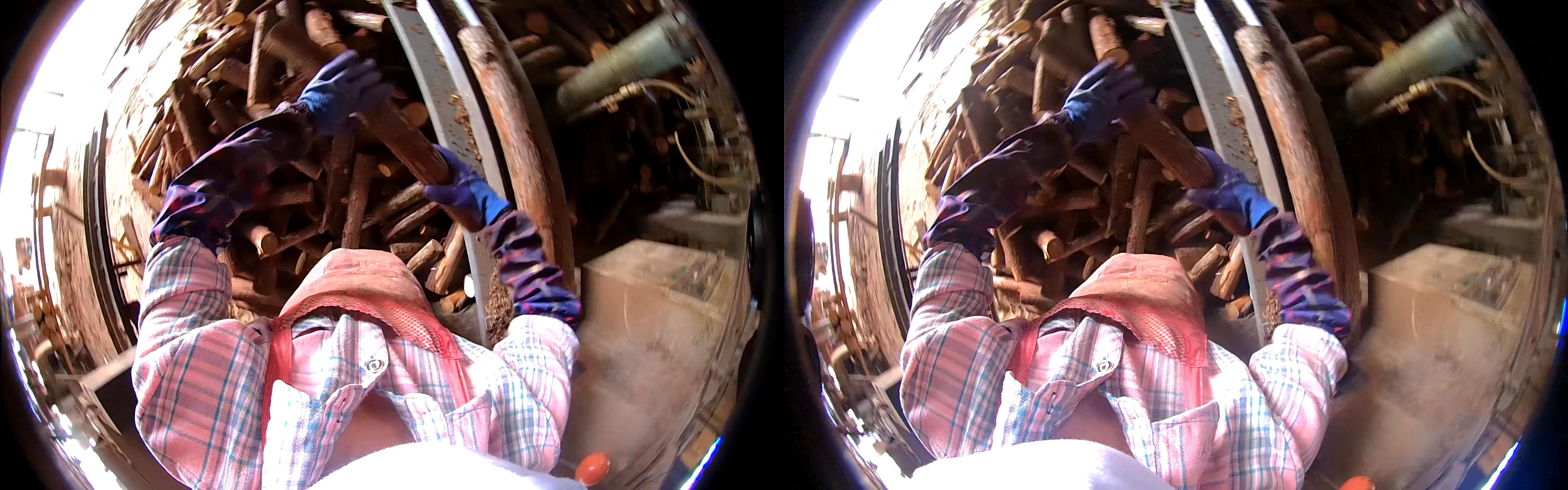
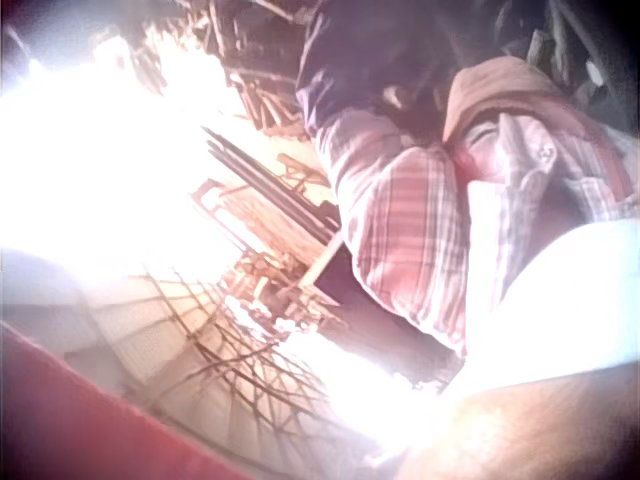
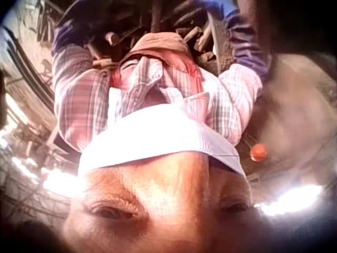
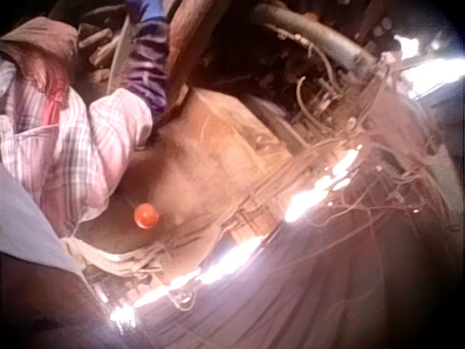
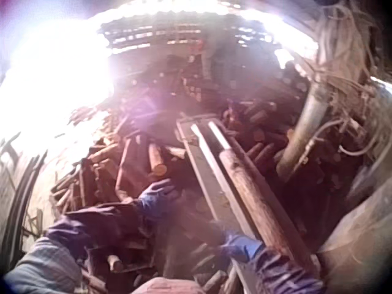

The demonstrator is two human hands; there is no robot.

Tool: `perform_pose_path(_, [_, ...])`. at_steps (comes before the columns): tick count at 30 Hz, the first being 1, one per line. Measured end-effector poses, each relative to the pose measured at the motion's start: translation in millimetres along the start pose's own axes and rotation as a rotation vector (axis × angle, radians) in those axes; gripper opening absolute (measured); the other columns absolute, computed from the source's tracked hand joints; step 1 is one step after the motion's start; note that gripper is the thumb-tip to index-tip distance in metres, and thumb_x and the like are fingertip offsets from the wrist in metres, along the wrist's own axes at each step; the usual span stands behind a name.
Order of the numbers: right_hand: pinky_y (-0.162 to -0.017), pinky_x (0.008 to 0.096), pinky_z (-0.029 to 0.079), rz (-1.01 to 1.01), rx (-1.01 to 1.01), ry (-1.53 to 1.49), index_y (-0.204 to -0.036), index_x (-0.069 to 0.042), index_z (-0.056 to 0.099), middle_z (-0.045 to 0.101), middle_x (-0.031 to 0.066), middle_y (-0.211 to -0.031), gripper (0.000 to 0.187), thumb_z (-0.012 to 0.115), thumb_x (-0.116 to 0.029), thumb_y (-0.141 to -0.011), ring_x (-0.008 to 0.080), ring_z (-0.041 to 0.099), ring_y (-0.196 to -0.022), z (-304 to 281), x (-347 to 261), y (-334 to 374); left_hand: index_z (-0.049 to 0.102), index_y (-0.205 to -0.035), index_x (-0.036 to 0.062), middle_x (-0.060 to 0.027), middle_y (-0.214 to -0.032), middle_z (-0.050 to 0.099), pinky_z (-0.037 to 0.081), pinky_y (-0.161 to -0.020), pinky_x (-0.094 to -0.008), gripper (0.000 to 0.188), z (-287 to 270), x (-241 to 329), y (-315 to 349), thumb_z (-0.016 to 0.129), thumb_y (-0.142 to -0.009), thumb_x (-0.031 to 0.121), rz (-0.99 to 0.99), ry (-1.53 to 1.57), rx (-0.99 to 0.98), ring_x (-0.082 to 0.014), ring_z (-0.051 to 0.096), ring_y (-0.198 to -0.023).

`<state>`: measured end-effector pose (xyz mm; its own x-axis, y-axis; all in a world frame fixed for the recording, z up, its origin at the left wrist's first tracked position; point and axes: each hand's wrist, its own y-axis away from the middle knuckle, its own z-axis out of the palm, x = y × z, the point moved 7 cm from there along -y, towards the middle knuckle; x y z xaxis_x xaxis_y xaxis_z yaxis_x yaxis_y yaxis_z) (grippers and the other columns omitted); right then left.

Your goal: The person repeatedly picks up logs from a large pile and feeds them into a wood processing machine. They use both hands to select and position the logs, ensuring they enter the machine's intake mechanism. The task involves continuous handling of multiple logs in a repetitive cycle.

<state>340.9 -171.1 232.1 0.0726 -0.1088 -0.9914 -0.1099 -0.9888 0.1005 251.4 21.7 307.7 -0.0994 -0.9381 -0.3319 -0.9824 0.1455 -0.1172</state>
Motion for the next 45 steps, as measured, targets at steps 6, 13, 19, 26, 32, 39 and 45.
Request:
perform_pose_path(6, [-0.093, 0.0342, 0.043, 0.147, 0.274, -0.282, -0.137, -0.006, 0.035, 0.052, 0.0086, -0.123, 0.084, 0.078, -0.029, -0.069, 0.0208, 0.052, -0.110, 68, 43, -44, 0.047, -0.125, 0.0054, -0.0155, -0.123, 0.048, 0.039, -0.097, -0.0399, 0.067, 58, -26, 90, 0.072, -0.069, 0.033, -0.974, 0.731, 0.502, -0.0276, 0.046, -0.115])
perform_pose_path(13, [-0.090, 0.0355, 0.044, 0.049, 0.460, 0.019, -0.134, -0.006, 0.038, 0.054, 0.0181, -0.121, 0.085, 0.077, -0.042, -0.068, 0.0295, 0.054, -0.113, 132, 123, -48, 0.063, -0.103, 0.0024, -0.0060, -0.083, 0.064, 0.049, -0.070, -0.0321, 0.042, 239, 70, 108, 0.065, -0.083, 0.040, -1.426, 1.481, 0.635, -0.0169, 0.060, -0.075])
perform_pose_path(19, [-0.096, 0.0339, 0.041, -0.120, 0.694, 0.066, -0.131, 0.000, 0.041, 0.052, 0.0141, -0.125, 0.068, 0.069, -0.034, -0.080, 0.0227, 0.051, -0.113, 27, 101, -72, 0.054, -0.116, 0.0000, -0.0096, -0.101, 0.061, 0.046, -0.081, -0.0308, 0.050, 101, 20, -27, 0.071, -0.080, 0.031, -0.933, 2.149, 0.694, -0.0172, 0.058, -0.090])
perform_pose_path(26, [-0.085, 0.0361, 0.047, -0.720, 0.954, 0.586, -0.125, 0.002, 0.047, 0.059, 0.0161, -0.110, 0.076, 0.076, -0.043, -0.072, 0.0249, 0.058, -0.097, -211, -88, -240, 0.047, -0.128, 0.0024, -0.0137, -0.121, 0.056, 0.041, -0.094, -0.0330, 0.060, 31, -14, 5, 0.069, -0.081, 0.031, -0.784, 1.476, 0.647, -0.0220, 0.053, -0.112])
perform_pose_path(32, [-0.085, 0.0495, 0.047, 0.167, 0.914, 1.122, -0.129, -0.013, 0.043, 0.059, 0.0240, -0.111, 0.079, 0.065, -0.060, -0.069, 0.0420, 0.059, -0.100, -287, 0, -292, 0.043, -0.130, -0.0007, -0.0146, -0.117, 0.059, 0.043, -0.094, -0.0328, 0.066, 150, 67, 169, 0.069, -0.080, 0.033, -1.510, 1.580, 0.067, -0.0226, 0.056, -0.109])
perform_pose_path(39, [-0.091, 0.0478, 0.044, 0.389, 0.690, 1.205, -0.139, -0.010, 0.033, 0.053, 0.0278, -0.120, 0.089, 0.063, -0.062, -0.073, 0.0419, 0.054, -0.108, -292, 112, -263, 0.043, -0.131, 0.0002, -0.0149, -0.117, 0.058, 0.044, -0.093, -0.0345, 0.071, 193, 148, 315, 0.071, -0.078, 0.039, -1.844, 1.477, -0.066, -0.0234, 0.055, -0.108])
perform_pose_path(45, [-0.093, 0.0458, 0.042, 0.295, 0.707, 1.279, -0.136, -0.006, 0.038, 0.052, 0.0284, -0.122, 0.087, 0.067, -0.059, -0.073, 0.0404, 0.052, -0.112, -277, 93, -207, 0.046, -0.129, 0.0016, -0.0173, -0.120, 0.057, 0.043, -0.095, -0.0363, 0.071, 245, 174, 337, 0.071, -0.077, 0.043, -1.936, 1.468, 0.091, -0.0261, 0.054, -0.112])
